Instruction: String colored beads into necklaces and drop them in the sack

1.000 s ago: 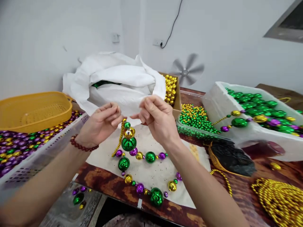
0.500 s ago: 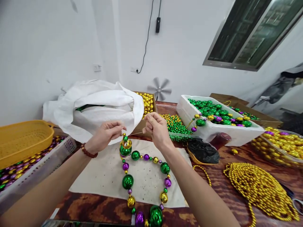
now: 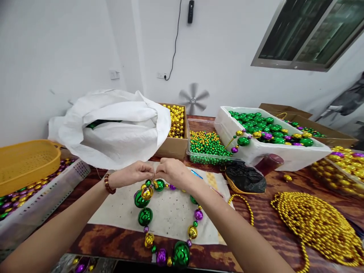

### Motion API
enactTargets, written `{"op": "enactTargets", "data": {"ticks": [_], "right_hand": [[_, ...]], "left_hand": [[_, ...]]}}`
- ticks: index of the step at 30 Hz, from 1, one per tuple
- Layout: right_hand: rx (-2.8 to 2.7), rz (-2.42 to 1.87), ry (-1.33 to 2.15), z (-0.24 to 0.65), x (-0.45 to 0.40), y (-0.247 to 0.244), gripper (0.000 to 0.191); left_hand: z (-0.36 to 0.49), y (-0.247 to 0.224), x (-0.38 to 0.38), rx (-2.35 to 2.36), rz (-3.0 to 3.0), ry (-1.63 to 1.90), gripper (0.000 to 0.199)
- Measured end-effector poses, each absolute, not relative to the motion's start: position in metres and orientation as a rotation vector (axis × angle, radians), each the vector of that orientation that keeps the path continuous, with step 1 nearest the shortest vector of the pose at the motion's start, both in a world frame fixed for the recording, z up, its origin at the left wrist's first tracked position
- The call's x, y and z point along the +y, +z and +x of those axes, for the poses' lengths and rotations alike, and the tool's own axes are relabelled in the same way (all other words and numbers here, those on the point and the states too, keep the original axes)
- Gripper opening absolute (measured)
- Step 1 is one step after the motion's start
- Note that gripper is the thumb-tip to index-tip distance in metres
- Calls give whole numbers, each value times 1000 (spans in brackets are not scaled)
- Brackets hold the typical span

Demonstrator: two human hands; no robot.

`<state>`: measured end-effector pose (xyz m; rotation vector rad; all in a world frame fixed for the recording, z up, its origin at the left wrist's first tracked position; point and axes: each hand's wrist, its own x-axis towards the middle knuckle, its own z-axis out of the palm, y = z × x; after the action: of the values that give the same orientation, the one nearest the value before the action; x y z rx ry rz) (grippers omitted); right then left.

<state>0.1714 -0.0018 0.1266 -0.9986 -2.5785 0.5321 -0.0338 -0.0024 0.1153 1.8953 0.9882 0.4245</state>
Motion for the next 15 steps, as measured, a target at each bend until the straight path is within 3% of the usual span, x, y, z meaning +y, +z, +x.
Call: {"op": "enactTargets", "data": {"ticks": [4,8,15], "right_hand": [[-2797,-1014,370,183,-13,123,18],[-2706,-864,400,199,-14,107,22],[-1908,-652,1189,211,-28,93,26]], "left_hand": [[-27,113,-7,1026,1836,366,22],[-22,112,-10,1070,1697,594,24],[-16,113,-16,955,1328,963,29]]}}
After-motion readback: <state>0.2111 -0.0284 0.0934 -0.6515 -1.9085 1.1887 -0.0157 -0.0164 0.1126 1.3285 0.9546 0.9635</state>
